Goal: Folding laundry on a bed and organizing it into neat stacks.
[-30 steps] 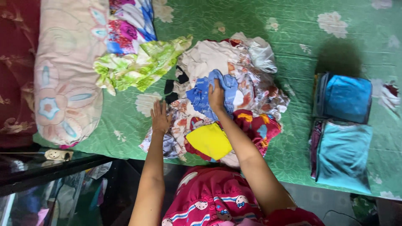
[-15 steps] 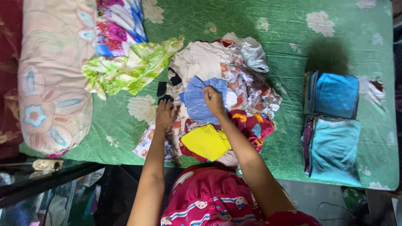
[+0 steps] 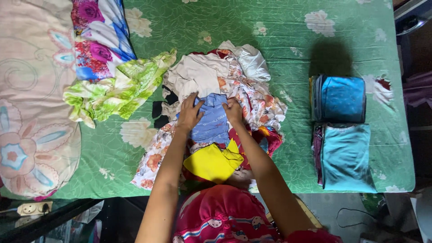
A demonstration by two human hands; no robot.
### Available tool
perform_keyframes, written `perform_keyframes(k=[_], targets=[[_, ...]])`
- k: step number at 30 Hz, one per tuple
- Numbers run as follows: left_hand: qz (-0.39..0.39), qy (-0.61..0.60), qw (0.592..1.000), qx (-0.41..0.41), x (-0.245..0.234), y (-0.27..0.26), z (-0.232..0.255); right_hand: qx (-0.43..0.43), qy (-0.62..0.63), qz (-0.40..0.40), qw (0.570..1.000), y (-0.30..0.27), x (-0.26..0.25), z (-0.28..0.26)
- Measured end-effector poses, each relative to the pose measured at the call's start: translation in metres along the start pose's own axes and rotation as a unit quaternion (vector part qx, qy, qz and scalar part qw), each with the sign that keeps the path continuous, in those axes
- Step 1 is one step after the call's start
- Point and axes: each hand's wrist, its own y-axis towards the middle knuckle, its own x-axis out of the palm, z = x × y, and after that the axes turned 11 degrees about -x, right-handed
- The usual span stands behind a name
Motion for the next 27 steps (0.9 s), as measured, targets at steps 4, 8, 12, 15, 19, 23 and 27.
perform_keyframes(k=[4, 8, 12, 15, 19, 23, 27], targets=[[-0.086, -0.018, 0.992, -0.088, 0.045, 0.022, -0.032, 0.055, 0.024, -0.023, 0.998, 0.014, -0.018, -0.035], [-0.007, -0.159, 0.929, -0.333, 0.037, 0.037, -0.038, 0.010, -0.023, -0.017, 1.000, 0.019, -0.013, -0.025], [0.109, -0.133, 0.946, -0.273, 0.008, 0.022, -0.023, 0.089, 0.054, -0.002, 0.995, 0.028, -0.028, -0.052], [0.097, -0.048, 0.985, -0.137, -0.003, 0.009, -0.025, -0.138, -0.007, -0.027, 0.990, 0.024, -0.027, -0.037], [0.117, -0.098, 0.950, -0.273, 0.020, -0.002, -0.038, 0.027, 0.006, -0.038, 0.999, 0.020, -0.014, -0.018], [0.185, -0.147, 0.939, -0.250, 0.018, -0.024, -0.033, -0.022, 0.023, 0.043, 0.999, 0.007, -0.039, -0.052], [0.121, -0.156, 0.927, -0.318, 0.032, -0.064, -0.033, 0.092, 0.001, -0.080, 0.993, -0.035, -0.037, -0.025]])
